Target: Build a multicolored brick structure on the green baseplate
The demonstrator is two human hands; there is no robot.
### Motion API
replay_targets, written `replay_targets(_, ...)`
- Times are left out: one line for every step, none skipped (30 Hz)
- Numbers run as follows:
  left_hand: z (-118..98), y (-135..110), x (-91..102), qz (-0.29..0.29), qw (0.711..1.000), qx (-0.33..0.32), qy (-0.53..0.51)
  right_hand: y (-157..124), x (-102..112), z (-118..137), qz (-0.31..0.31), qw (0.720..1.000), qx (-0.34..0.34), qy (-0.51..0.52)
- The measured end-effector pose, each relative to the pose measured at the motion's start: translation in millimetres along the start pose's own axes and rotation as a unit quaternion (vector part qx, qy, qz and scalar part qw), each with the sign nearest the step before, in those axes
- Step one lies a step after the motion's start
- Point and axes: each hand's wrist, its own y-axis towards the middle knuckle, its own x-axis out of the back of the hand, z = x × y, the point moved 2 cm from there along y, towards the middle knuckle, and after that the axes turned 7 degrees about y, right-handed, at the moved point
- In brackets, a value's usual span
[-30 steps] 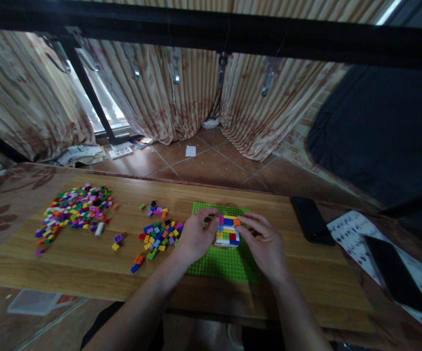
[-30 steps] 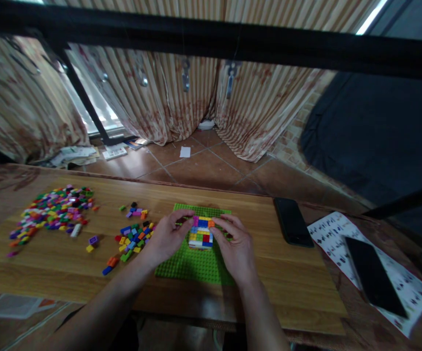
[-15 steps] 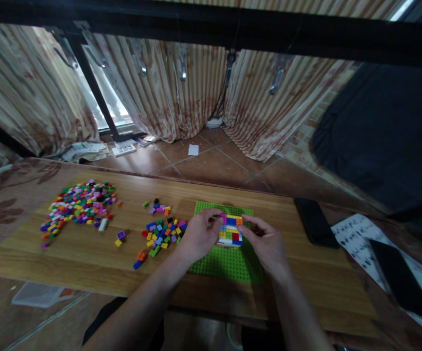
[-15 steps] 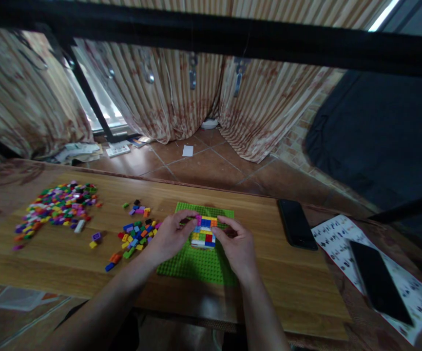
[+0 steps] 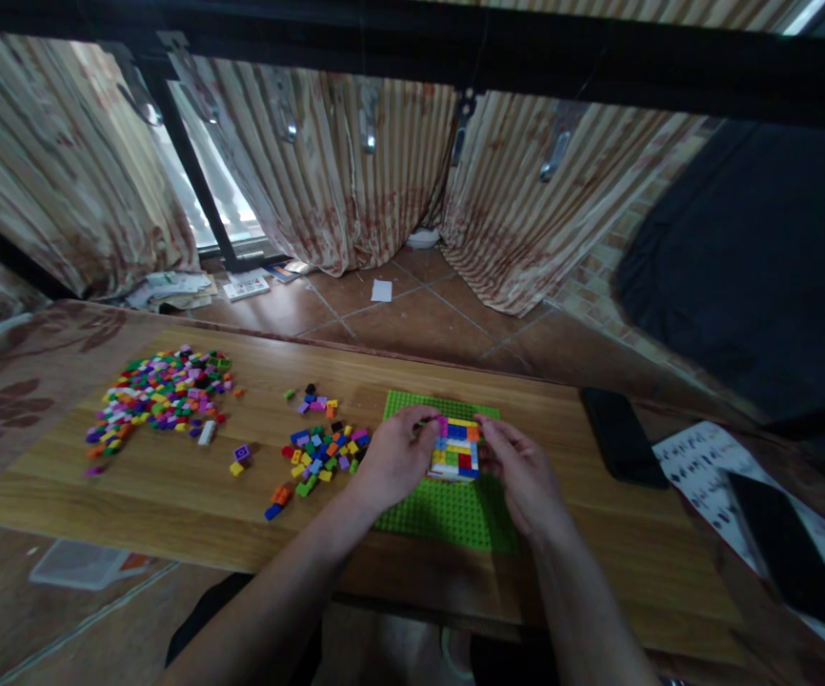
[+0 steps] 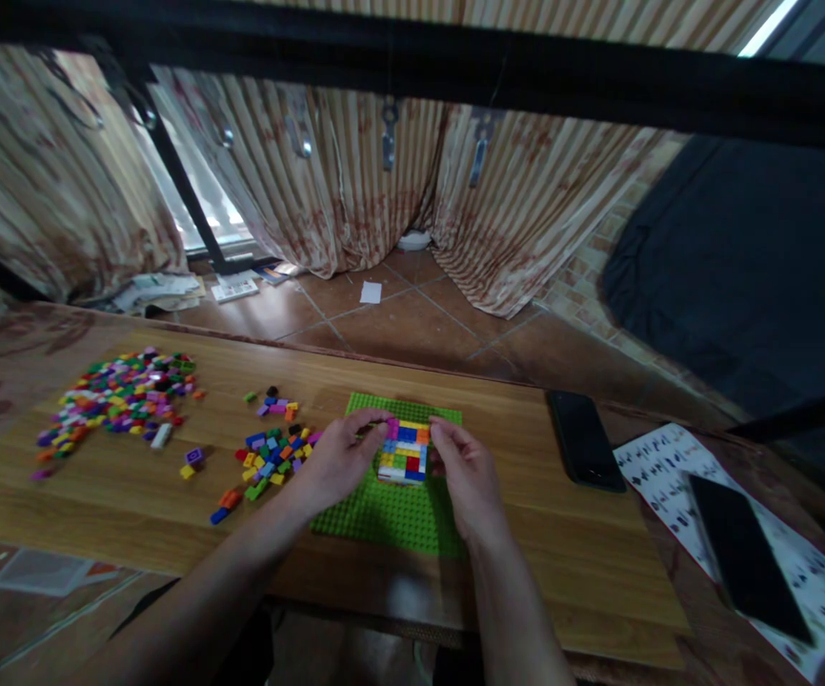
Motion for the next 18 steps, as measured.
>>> replay_targets(0, 0, 0.1, -0.001, 1.0, -0.003, 0.003, 0, -3, 0, 0.002, 1.0, -0.004, 0.005)
replay_targets(1, 0, 0.0, -0.003, 1.0, -0.005, 0.006, 0, -5, -1, 0.003, 1.0, -0.01, 0.013)
replay_targets(1, 1, -0.2, -0.004, 1.0, -0.007, 0.008, -1, -8, -1, 0.003, 1.0, -0.018, 0.023)
replay_targets(2, 1, -0.6, -0.004, 1.0, -0.007, 0.008, -1, -10, -1, 0.0, 0.999, -0.024, 0.032)
replay_targets(3, 1, -1.0, -0.002, 1.0, -0.006, 0.005, -1, -11, -1, -0.004, 0.999, -0.028, 0.04)
replay_targets(4, 1, -1.5, 0.001, 1.0, -0.003, 0.002, -1, -12, -1, -0.007, 0.999, -0.029, 0.045)
replay_targets(4, 1, -1.9, 0.003, 1.0, -0.001, 0.0, 0, -13, -1, -0.009, 0.998, -0.027, 0.047)
replay_targets(5, 1, -2.1, 0.003, 1.0, 0.001, -0.001, 0, -13, -2, -0.009, 0.999, -0.023, 0.047)
replay_targets(5, 1, -2.1, 0.001, 1.0, 0.002, 0.001, 0, -13, -2, -0.009, 0.999, -0.018, 0.046)
replay_targets(4, 1, -1.9, 0.0, 1.0, 0.002, 0.003, 1, -13, -3, -0.007, 0.999, -0.014, 0.045)
replay_targets(4, 1, -1.7, -0.002, 1.0, 0.001, 0.006, 1, -13, -3, -0.004, 0.999, -0.01, 0.043)
replay_targets(3, 1, -1.6, -0.003, 1.0, -0.001, 0.009, 1, -13, -4, -0.002, 0.999, -0.008, 0.042)
replay_targets(3, 1, -1.5, -0.002, 1.0, -0.003, 0.01, 1, -13, -4, -0.001, 0.999, -0.006, 0.041)
replay_targets(3, 1, -1.5, -0.001, 1.0, -0.004, 0.011, 1, -13, -5, 0.0, 0.999, -0.004, 0.04)
replay_targets(3, 1, -1.6, 0.0, 1.0, -0.003, 0.011, 1, -14, -5, -0.001, 0.999, -0.003, 0.039)
replay_targets(3, 1, -1.7, 0.001, 1.0, -0.002, 0.012, 1, -14, -5, -0.001, 0.999, -0.001, 0.038)
replay_targets(3, 1, -1.8, 0.001, 1.0, 0.0, 0.013, 1, -14, -5, -0.002, 0.999, -0.001, 0.037)
replay_targets(3, 1, -1.9, 0.002, 1.0, 0.002, 0.013, 1, -14, -5, -0.001, 0.999, 0.0, 0.036)
